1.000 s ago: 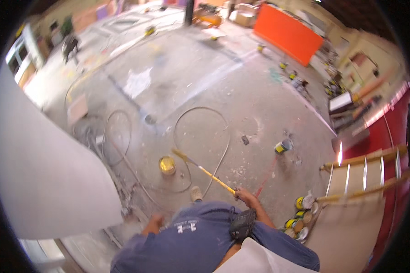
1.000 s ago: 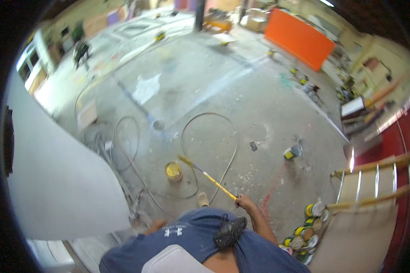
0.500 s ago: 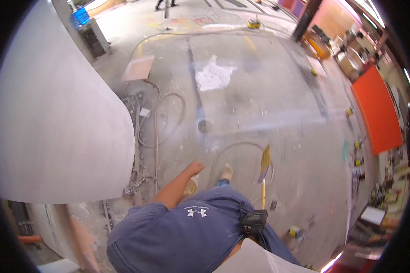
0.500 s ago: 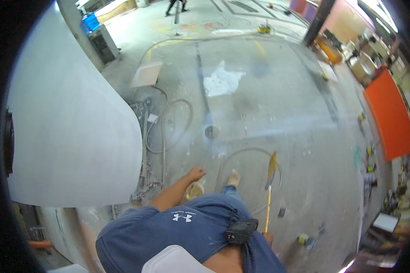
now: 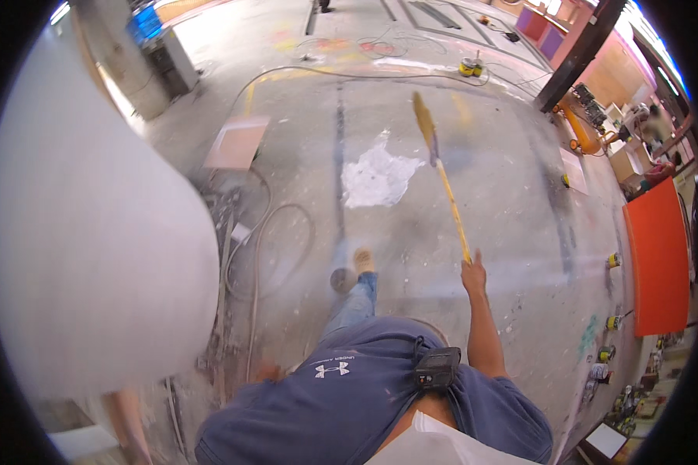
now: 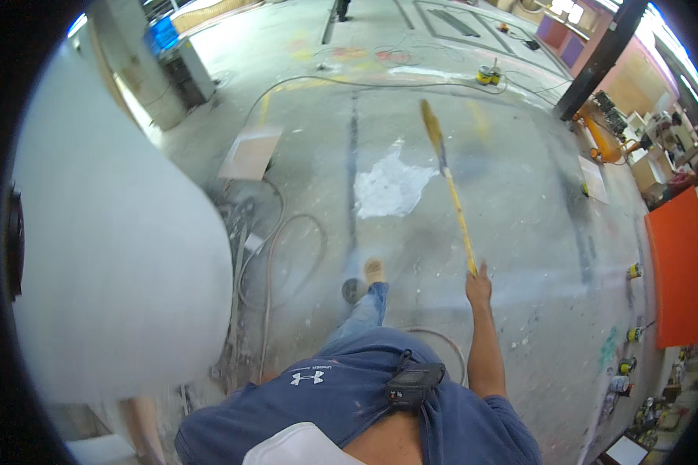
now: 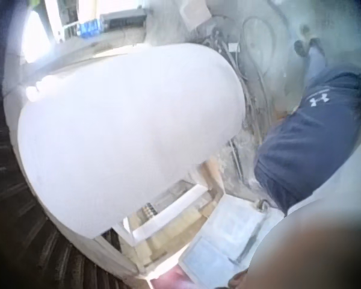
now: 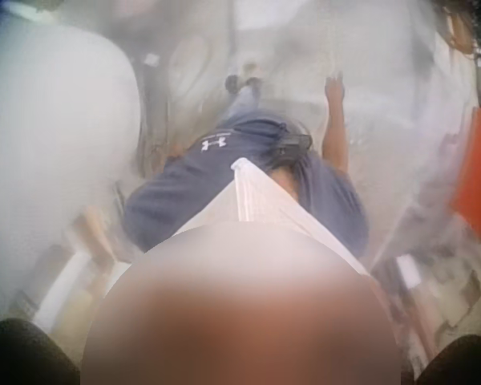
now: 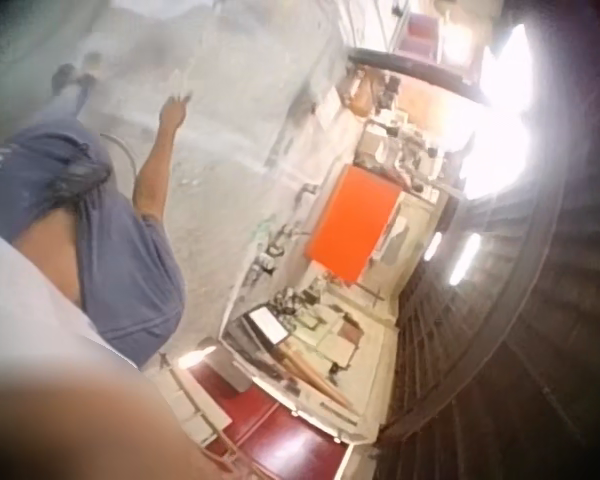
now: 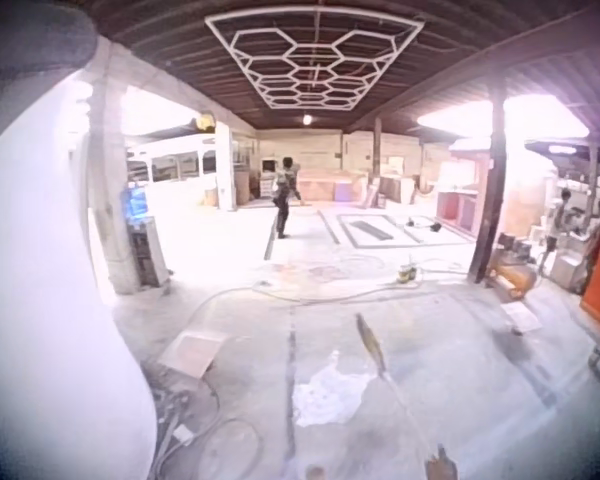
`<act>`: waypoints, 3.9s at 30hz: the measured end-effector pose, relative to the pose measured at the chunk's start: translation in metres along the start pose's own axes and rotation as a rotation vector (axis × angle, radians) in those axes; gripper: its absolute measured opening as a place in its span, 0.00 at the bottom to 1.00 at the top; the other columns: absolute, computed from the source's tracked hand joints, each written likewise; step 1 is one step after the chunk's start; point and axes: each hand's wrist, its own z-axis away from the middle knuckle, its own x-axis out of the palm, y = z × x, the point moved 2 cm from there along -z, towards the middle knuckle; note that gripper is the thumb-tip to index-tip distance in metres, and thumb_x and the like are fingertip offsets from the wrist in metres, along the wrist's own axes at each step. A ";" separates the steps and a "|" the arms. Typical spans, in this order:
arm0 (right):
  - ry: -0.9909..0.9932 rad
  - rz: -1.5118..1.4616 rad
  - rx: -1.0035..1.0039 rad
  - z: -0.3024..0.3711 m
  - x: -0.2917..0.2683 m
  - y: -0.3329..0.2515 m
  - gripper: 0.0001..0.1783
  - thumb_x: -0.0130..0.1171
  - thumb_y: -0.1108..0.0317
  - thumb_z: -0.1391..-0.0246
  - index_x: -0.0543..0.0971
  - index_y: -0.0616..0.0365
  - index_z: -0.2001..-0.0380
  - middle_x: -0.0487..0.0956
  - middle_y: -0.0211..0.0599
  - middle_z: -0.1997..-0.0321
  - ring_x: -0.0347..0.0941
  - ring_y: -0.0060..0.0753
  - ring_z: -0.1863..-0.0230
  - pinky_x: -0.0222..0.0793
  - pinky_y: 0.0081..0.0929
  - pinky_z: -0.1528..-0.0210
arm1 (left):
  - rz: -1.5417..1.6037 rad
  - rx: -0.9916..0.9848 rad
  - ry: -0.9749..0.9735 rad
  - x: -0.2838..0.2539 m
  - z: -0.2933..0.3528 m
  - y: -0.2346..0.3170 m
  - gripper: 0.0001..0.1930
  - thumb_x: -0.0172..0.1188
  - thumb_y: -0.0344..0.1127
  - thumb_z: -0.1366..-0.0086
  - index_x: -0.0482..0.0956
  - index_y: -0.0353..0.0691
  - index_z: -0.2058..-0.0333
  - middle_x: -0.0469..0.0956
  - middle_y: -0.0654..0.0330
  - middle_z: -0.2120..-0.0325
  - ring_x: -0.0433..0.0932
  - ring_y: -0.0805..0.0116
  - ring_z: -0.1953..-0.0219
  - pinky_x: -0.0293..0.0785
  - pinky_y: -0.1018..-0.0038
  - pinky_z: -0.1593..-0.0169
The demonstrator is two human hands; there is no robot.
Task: The person picks up a broom and sweeps the floor throughout the room.
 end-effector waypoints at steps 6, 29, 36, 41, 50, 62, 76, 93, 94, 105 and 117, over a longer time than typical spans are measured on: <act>-0.343 0.110 0.033 -0.123 0.074 -0.067 0.21 0.42 0.60 0.53 0.65 0.52 0.54 0.74 0.53 0.69 0.69 0.58 0.67 0.63 0.48 0.61 | -0.056 0.255 -0.090 -0.095 -0.167 0.050 0.14 0.53 0.42 0.50 0.70 0.41 0.66 0.73 0.52 0.74 0.73 0.54 0.73 0.68 0.61 0.71; -0.911 0.445 -0.057 -0.721 0.326 -0.361 0.17 0.49 0.55 0.58 0.77 0.57 0.75 0.75 0.46 0.77 0.73 0.42 0.73 0.68 0.35 0.71 | 0.982 1.418 0.064 -0.975 -0.620 0.246 0.33 0.58 0.60 0.58 0.72 0.33 0.65 0.69 0.53 0.68 0.68 0.57 0.62 0.59 0.62 0.54; -0.769 0.215 -0.078 -0.935 0.391 -0.638 0.19 0.49 0.55 0.58 0.74 0.64 0.80 0.75 0.47 0.80 0.73 0.39 0.77 0.66 0.35 0.74 | 1.017 1.366 -0.349 -1.076 -0.771 0.143 0.23 0.61 0.51 0.57 0.71 0.32 0.75 0.69 0.56 0.81 0.69 0.58 0.75 0.62 0.70 0.68; -0.538 0.197 -0.406 -0.966 0.474 -0.698 0.19 0.50 0.56 0.58 0.73 0.66 0.79 0.73 0.48 0.81 0.71 0.42 0.77 0.65 0.35 0.74 | 1.027 1.356 -0.423 -1.155 -0.890 0.076 0.19 0.62 0.44 0.56 0.71 0.31 0.73 0.69 0.56 0.78 0.69 0.65 0.73 0.63 0.73 0.70; -0.655 -0.185 -0.090 -1.021 0.507 -0.847 0.15 0.50 0.62 0.59 0.72 0.66 0.80 0.72 0.46 0.84 0.70 0.41 0.79 0.63 0.34 0.75 | 1.160 1.366 -0.081 -1.272 -1.048 -0.024 0.35 0.63 0.59 0.63 0.70 0.32 0.66 0.67 0.53 0.69 0.68 0.61 0.66 0.64 0.70 0.62; -0.647 0.029 -0.486 -1.331 0.719 -1.078 0.17 0.49 0.57 0.58 0.75 0.61 0.80 0.73 0.44 0.84 0.70 0.39 0.83 0.64 0.34 0.78 | 1.097 1.223 0.051 -1.453 -1.261 -0.162 0.30 0.63 0.54 0.60 0.74 0.30 0.69 0.71 0.52 0.73 0.72 0.59 0.70 0.66 0.72 0.67; -0.894 0.286 -0.491 -1.472 0.830 -1.300 0.17 0.47 0.57 0.57 0.75 0.61 0.78 0.73 0.41 0.84 0.70 0.34 0.81 0.63 0.32 0.79 | 1.206 1.361 0.094 -1.579 -1.482 -0.332 0.35 0.59 0.62 0.60 0.74 0.29 0.68 0.72 0.51 0.74 0.72 0.59 0.70 0.66 0.71 0.65; -0.968 0.241 -0.379 -1.580 0.934 -1.530 0.14 0.51 0.62 0.59 0.75 0.64 0.78 0.73 0.44 0.85 0.69 0.36 0.83 0.61 0.32 0.82 | 1.125 0.066 0.263 -1.618 -1.813 -0.700 0.25 0.55 0.53 0.49 0.74 0.32 0.66 0.74 0.56 0.74 0.72 0.71 0.69 0.68 0.76 0.63; -0.971 0.235 -0.371 -1.593 0.948 -1.552 0.14 0.51 0.62 0.59 0.75 0.64 0.78 0.73 0.44 0.85 0.69 0.36 0.83 0.61 0.32 0.82 | 0.942 -0.074 0.312 -1.596 -1.833 -0.732 0.27 0.55 0.55 0.51 0.74 0.33 0.68 0.74 0.56 0.76 0.72 0.70 0.71 0.68 0.75 0.65; -1.077 0.205 -0.106 -1.792 1.124 -1.550 0.14 0.52 0.63 0.59 0.75 0.66 0.77 0.72 0.44 0.86 0.68 0.36 0.84 0.61 0.33 0.83 | 1.605 -1.282 0.034 -1.431 -1.819 -0.865 0.29 0.56 0.56 0.52 0.69 0.37 0.59 0.73 0.52 0.66 0.73 0.60 0.69 0.69 0.65 0.69; -0.902 0.245 0.161 -1.814 1.146 -1.834 0.13 0.47 0.66 0.56 0.74 0.67 0.74 0.71 0.40 0.84 0.66 0.31 0.83 0.59 0.32 0.82 | 1.615 -1.115 0.050 -1.533 -1.977 -1.035 0.19 0.53 0.48 0.47 0.72 0.39 0.63 0.75 0.59 0.71 0.73 0.68 0.73 0.69 0.74 0.73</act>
